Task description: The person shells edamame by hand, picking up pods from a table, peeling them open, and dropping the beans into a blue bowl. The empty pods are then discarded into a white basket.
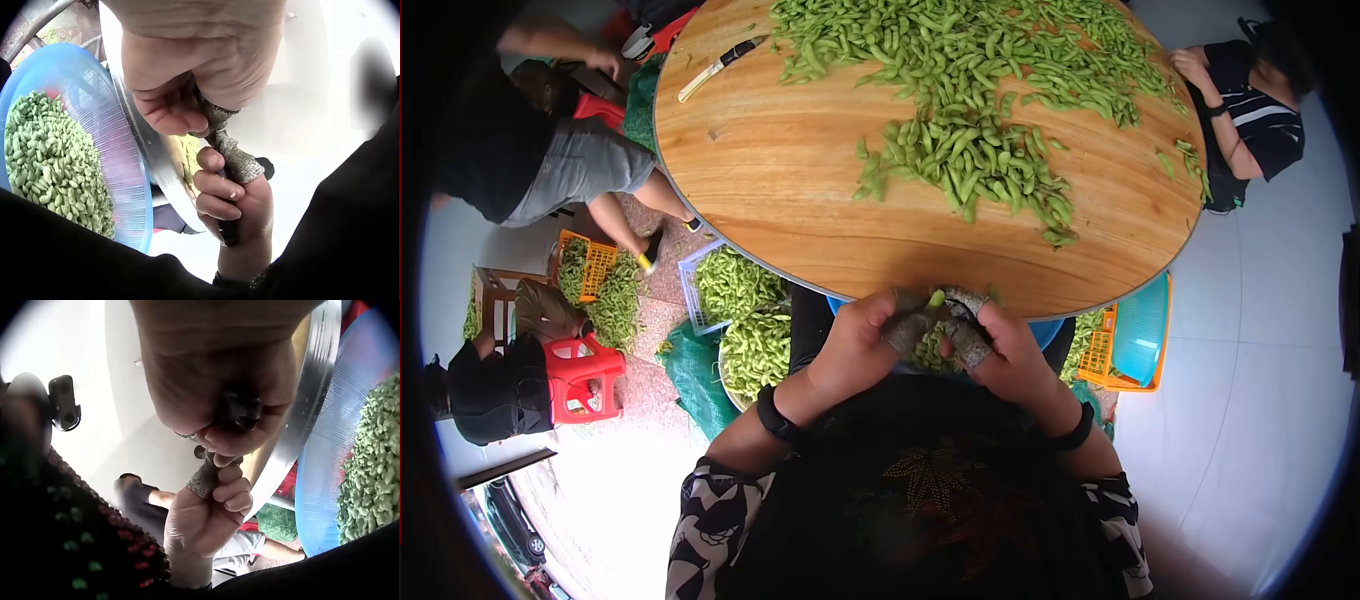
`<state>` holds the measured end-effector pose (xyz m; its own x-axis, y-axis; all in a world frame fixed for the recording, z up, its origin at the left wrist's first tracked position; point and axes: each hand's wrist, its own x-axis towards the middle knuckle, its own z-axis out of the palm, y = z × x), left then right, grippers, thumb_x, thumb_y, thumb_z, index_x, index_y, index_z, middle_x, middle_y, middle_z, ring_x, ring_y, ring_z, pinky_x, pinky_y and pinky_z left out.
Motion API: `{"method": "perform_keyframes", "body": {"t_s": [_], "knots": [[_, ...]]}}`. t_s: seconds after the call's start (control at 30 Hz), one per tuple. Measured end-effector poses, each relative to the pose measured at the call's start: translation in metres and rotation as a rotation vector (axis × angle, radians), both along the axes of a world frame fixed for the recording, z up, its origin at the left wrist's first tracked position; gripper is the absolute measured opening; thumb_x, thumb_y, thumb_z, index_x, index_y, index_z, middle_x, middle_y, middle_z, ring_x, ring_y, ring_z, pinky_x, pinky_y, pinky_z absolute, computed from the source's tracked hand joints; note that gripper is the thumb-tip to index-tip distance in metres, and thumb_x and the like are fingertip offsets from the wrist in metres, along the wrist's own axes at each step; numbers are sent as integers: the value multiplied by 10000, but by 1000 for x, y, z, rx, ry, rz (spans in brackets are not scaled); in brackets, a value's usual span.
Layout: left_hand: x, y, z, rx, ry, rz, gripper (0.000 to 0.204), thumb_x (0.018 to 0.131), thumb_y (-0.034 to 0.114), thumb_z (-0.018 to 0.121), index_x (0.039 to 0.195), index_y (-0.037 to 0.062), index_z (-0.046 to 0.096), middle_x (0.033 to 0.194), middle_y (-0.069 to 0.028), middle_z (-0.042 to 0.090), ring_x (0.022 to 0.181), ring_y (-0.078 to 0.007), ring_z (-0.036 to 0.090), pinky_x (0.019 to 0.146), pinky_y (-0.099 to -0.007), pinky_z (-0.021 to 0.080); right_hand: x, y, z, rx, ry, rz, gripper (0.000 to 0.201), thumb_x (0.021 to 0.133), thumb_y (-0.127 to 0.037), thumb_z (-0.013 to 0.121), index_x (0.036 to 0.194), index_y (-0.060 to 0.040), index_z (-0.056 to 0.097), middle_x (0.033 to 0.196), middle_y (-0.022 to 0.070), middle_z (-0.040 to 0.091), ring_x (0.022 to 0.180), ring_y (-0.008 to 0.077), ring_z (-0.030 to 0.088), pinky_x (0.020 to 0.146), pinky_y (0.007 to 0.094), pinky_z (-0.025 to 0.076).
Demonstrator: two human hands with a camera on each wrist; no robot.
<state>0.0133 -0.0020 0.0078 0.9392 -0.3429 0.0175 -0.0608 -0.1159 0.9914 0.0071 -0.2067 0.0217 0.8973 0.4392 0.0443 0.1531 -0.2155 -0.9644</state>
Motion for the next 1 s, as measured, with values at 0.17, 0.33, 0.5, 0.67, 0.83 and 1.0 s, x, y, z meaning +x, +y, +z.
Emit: {"method": "perform_keyframes", "body": {"t_s": [0.17, 0.33, 0.5, 0.67, 0.83, 1.0], "knots": [[4, 7, 12, 397, -413, -47, 160, 838, 18, 648, 996, 21, 622, 845, -141, 653, 736, -212, 650, 663, -309, 511, 3, 1, 21, 169, 513, -24, 413, 884, -36, 557, 1292, -85, 510, 793, -17, 585, 600, 57, 506, 543, 200, 414], [8, 18, 4, -187, 137, -170, 113, 850, 59, 663, 941, 9, 619, 803, -81, 656, 654, -152, 612, 609, -303, 499, 9, -3, 24, 438, 903, 84, 404, 913, -59, 522, 1308, -138, 492, 758, -20, 545, 501, 19, 364, 435, 184, 306], [6, 17, 4, -317, 531, -229, 108, 900, 121, 630, 895, 14, 626, 802, -31, 651, 640, -82, 579, 579, -273, 484, 8, 1, 23, 400, 965, 74, 386, 933, -90, 489, 1316, -135, 475, 762, -2, 548, 491, 27, 374, 423, 184, 311], [6, 20, 2, 633, -594, -118, 213, 789, 110, 705, 965, 13, 634, 775, -123, 623, 634, -271, 620, 555, -350, 501, 4, 6, 23, 170, 651, 76, 353, 919, -84, 468, 1270, -62, 495, 745, 15, 572, 513, 54, 485, 432, 201, 371], [3, 11, 5, 639, -691, -25, 200, 773, 79, 681, 951, 7, 623, 811, -162, 609, 668, -317, 612, 559, -381, 492, 1, 12, 18, 63, 391, 15, 302, 886, -59, 487, 1177, -20, 554, 718, 20, 592, 561, 87, 541, 497, 234, 430], [-2, 13, -6, 96, -207, -33, 112, 887, 105, 605, 936, 5, 603, 782, -67, 590, 622, -172, 549, 582, -310, 463, -8, 10, 9, 51, 324, -32, 256, 859, -41, 525, 1106, -3, 581, 726, 37, 620, 633, 126, 593, 577, 267, 473]]}}
